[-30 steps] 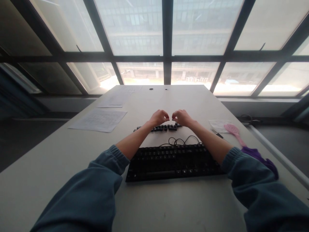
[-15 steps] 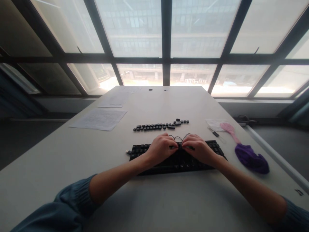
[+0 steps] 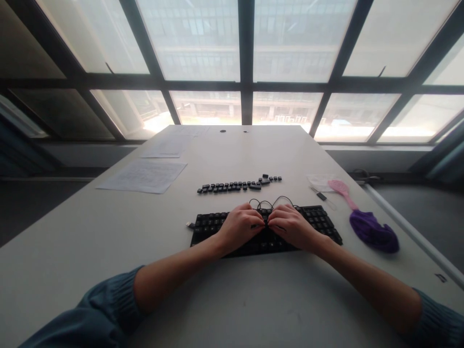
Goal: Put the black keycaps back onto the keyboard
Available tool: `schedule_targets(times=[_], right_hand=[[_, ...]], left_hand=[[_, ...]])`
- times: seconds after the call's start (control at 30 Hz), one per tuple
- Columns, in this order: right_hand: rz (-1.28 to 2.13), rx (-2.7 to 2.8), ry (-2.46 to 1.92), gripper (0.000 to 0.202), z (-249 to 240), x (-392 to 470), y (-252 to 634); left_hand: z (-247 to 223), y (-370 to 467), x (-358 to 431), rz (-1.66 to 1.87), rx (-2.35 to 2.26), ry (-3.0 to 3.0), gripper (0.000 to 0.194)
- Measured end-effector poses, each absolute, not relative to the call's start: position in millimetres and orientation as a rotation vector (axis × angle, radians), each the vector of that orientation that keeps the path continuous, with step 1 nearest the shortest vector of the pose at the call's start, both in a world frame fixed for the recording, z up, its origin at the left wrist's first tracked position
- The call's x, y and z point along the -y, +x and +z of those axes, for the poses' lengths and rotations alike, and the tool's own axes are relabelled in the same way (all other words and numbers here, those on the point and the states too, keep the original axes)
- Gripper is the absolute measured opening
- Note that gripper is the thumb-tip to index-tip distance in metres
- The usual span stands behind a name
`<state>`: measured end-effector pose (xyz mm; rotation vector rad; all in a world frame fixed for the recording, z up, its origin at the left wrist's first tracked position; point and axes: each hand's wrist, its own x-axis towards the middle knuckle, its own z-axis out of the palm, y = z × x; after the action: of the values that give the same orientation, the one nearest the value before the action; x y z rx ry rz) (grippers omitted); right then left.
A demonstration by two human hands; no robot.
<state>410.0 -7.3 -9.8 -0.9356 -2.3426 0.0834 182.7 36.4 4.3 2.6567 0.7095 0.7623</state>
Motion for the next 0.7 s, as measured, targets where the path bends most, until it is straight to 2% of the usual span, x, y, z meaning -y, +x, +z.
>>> schedule_targets(times=[0.7], right_hand=[[0.009,2.378,-0.864,0.018,-8.4,7.0,408.5]], left_hand=[[-1.3,182.8,-37.3,0.849,-0.623,2.762,0.013]])
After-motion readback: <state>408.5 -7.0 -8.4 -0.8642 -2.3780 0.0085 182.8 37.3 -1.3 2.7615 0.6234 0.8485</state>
